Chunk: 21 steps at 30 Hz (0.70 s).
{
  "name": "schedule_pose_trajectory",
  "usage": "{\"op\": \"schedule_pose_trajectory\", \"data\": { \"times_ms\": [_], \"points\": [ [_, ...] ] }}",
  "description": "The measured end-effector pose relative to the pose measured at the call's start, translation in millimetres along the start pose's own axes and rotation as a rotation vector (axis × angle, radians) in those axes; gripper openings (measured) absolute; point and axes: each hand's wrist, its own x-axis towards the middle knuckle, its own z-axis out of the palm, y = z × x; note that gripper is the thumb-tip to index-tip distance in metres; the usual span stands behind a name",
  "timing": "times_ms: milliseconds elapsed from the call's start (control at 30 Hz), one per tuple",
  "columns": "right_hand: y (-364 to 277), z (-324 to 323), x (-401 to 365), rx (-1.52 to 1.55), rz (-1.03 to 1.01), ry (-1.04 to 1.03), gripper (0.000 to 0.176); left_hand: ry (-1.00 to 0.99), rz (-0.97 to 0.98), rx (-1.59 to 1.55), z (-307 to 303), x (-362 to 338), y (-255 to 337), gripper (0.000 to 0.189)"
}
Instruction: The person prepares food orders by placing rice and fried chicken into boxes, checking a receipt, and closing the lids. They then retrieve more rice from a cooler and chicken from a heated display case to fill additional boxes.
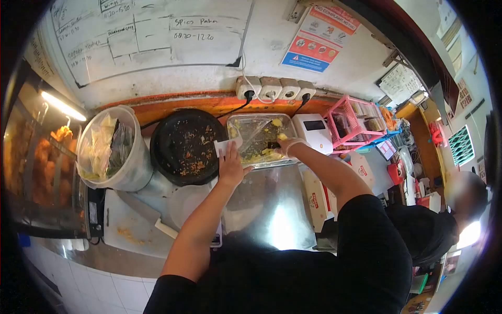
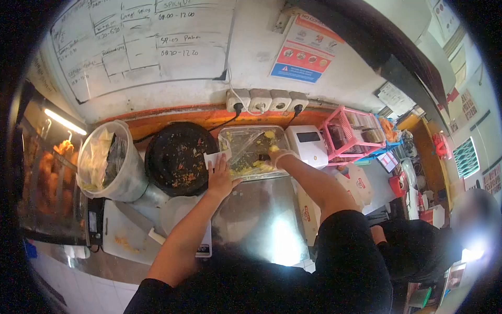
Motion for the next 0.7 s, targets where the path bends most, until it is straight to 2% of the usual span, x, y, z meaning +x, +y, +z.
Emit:
{"op": "schedule_pose_trajectory", "data": {
  "times_ms": [67,100,200,267,400,467,500,567,700],
  "points": [
    [-7.1,-16.1,-23.2,-0.275,-0.106,0.066,0.065,0.106,0.054,-0.126,-18.6,-10.8,12.5,0.094],
    [-40.0,3.8,-0.8,-0.208,-0.163,0.082,0.065,0.076,0.044,-0.043,-34.4,-34.0,-17.6,0.094],
    [-22.8,8.4,23.3,-0.308,-0.252,0.054,0.065,0.150,0.036,-0.204,-68.4,-63.2,2.0,0.092],
    [-17.0,12.2,14.8,-0.316,-0.399,0.199,0.067,0.216,-0.009,-0.376,-83.0,-94.3,-9.8,0.092],
    [-24.9,-21.2,-35.9,-0.277,-0.294,0.099,0.065,0.244,-0.045,-0.413,-94.2,-163.6,-39.6,0.091],
    [-22.5,-29.5,-42.8,-0.352,-0.212,-0.002,0.076,0.241,-0.087,-0.424,-107.8,-195.9,-44.6,0.089],
    [-18.0,-23.4,-31.9,-0.350,-0.212,-0.003,0.076,0.238,-0.128,-0.435,-113.3,-210.2,-45.2,0.088],
    [-10.0,-4.4,-4.3,-0.476,-0.460,0.083,0.085,0.270,-0.164,-0.456,-114.0,-236.7,-45.0,0.086],
    [-12.1,-0.2,4.8,-0.458,-0.420,0.002,0.090,0.362,-0.275,-0.540,-116.7,-264.9,-39.6,0.084]
  ]
}}
